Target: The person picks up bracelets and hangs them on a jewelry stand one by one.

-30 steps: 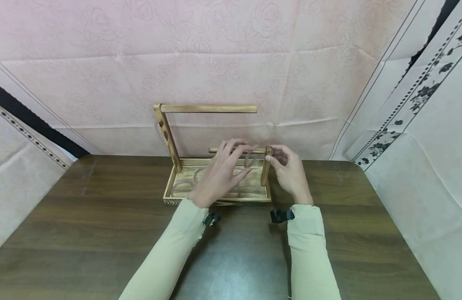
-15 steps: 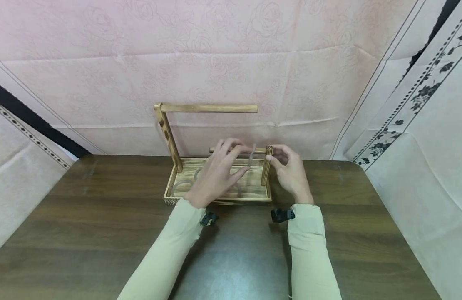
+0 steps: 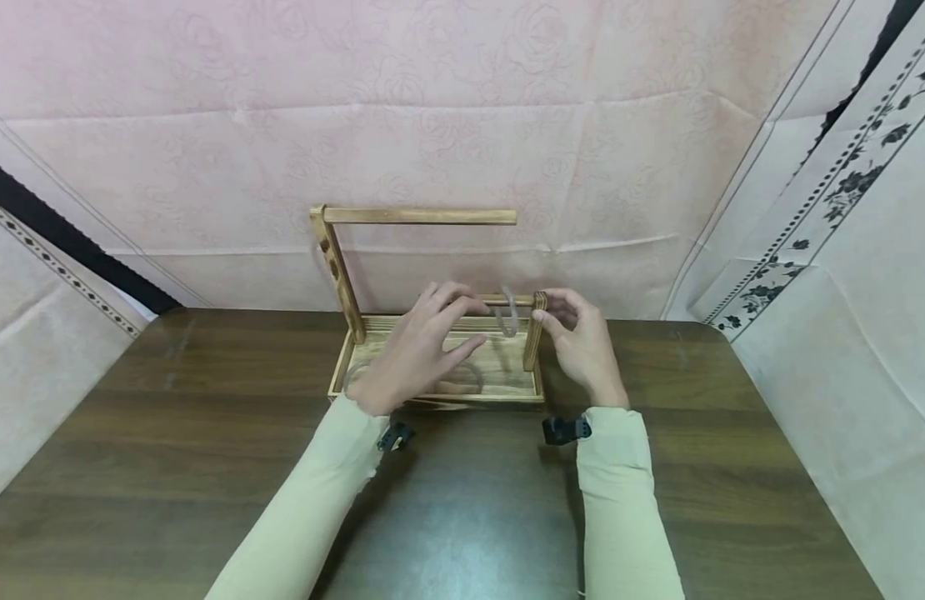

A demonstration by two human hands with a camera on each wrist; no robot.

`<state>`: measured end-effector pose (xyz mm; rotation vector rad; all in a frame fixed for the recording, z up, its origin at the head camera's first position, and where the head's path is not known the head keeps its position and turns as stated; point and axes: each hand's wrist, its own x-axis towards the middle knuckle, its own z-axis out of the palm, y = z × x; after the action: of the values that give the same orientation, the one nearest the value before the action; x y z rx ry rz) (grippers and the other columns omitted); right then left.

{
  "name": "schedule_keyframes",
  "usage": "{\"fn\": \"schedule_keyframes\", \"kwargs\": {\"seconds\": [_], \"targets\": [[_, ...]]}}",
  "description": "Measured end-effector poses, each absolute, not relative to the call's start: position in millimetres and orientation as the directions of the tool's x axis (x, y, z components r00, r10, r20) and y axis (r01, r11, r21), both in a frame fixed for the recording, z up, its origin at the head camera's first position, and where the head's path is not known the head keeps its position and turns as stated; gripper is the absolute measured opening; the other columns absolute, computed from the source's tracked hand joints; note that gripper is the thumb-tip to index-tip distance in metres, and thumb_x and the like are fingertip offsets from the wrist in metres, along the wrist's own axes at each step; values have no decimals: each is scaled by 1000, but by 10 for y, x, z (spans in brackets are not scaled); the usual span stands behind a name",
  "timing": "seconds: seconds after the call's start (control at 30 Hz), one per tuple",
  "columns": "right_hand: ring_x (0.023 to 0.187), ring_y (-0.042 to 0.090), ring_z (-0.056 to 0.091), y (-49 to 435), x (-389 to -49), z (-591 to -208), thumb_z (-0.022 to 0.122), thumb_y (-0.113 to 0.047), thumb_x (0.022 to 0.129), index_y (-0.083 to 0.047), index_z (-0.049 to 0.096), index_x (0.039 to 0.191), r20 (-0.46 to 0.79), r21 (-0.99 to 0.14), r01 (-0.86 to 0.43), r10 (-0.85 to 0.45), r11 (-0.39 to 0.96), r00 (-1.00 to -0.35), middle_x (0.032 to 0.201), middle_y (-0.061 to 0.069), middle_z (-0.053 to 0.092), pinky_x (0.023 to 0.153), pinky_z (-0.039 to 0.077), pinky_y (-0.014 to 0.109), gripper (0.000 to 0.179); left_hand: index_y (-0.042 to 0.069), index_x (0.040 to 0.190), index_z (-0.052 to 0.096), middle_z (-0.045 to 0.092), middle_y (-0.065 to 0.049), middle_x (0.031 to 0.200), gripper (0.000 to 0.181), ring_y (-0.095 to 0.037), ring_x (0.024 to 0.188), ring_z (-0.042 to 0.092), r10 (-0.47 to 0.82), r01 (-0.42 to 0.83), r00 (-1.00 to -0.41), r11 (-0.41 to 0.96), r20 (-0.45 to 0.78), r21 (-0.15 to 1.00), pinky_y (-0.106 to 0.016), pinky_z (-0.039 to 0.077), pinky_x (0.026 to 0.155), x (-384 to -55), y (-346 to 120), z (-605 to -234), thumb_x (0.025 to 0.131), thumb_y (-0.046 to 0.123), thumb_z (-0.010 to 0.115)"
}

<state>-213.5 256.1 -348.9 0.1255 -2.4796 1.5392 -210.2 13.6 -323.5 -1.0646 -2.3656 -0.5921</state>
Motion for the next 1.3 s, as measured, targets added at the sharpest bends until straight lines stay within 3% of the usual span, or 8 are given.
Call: {"fn": "schedule_keyframes", "kwargs": {"seconds": [0.2, 0.4, 0.5, 0.73, 1.03, 1.3], "targets": [[117, 22, 64, 2561, -2148, -3497, 64, -19, 102, -3, 60, 133, 238, -873, -193, 46, 448, -970, 125, 18, 67, 87, 51, 10, 36, 11, 126, 66, 64, -1, 127, 33, -19, 116, 58, 635, 807, -546, 573, 547, 140, -31, 54, 98, -2116, 61, -3220, 97, 24, 72], [109, 11, 63, 2559, -2142, -3505, 65, -20, 101, -4, 61, 133, 235, -877, -188, 52, 443, -971, 124, 17, 67, 87, 51, 10, 36, 12, 138, 59, 63, -2, 136, 44, -20, 129, 58, 703, 806, -553, 588, 447, 72, -36, 50, 110, -2109, 1, -3206, 98, 27, 70], [109, 10, 63, 2555, -2136, -3502, 65, -21, 101, -5, 60, 133, 229, -880, -183, 54, 438, -972, 124, 16, 67, 87, 51, 10, 36, 13, 141, 57, 62, -1, 138, 48, -20, 130, 58, 743, 813, -543, 582, 392, 24, -36, 54, 104, -2101, -30, -3209, 97, 28, 71], [115, 19, 63, 2550, -2128, -3484, 65, -22, 102, -6, 61, 134, 224, -875, -176, 56, 451, -973, 125, 15, 67, 90, 50, 12, 36, 14, 126, 64, 67, -1, 127, 38, -21, 118, 61, 815, 841, -487, 534, 315, -83, -35, 55, 99, -2118, -62, -3273, 94, 31, 74], [119, 23, 62, 2558, -2121, -3483, 64, -21, 102, -5, 60, 133, 223, -876, -172, 61, 450, -973, 126, 16, 67, 91, 50, 13, 36, 14, 127, 66, 67, -3, 127, 39, -23, 124, 60, 835, 835, -521, 542, 177, -94, -36, 52, 105, -2158, -30, -3334, 97, 38, 70], [122, 26, 62, 2559, -2118, -3481, 63, -23, 102, -4, 59, 136, 225, -877, -181, 47, 444, -973, 128, 17, 66, 90, 50, 11, 38, 17, 125, 67, 67, 0, 127, 32, -23, 120, 60, 834, 831, -550, 551, 42, -71, -36, 57, 97, -2198, -33, -3360, 97, 32, 70]]}}
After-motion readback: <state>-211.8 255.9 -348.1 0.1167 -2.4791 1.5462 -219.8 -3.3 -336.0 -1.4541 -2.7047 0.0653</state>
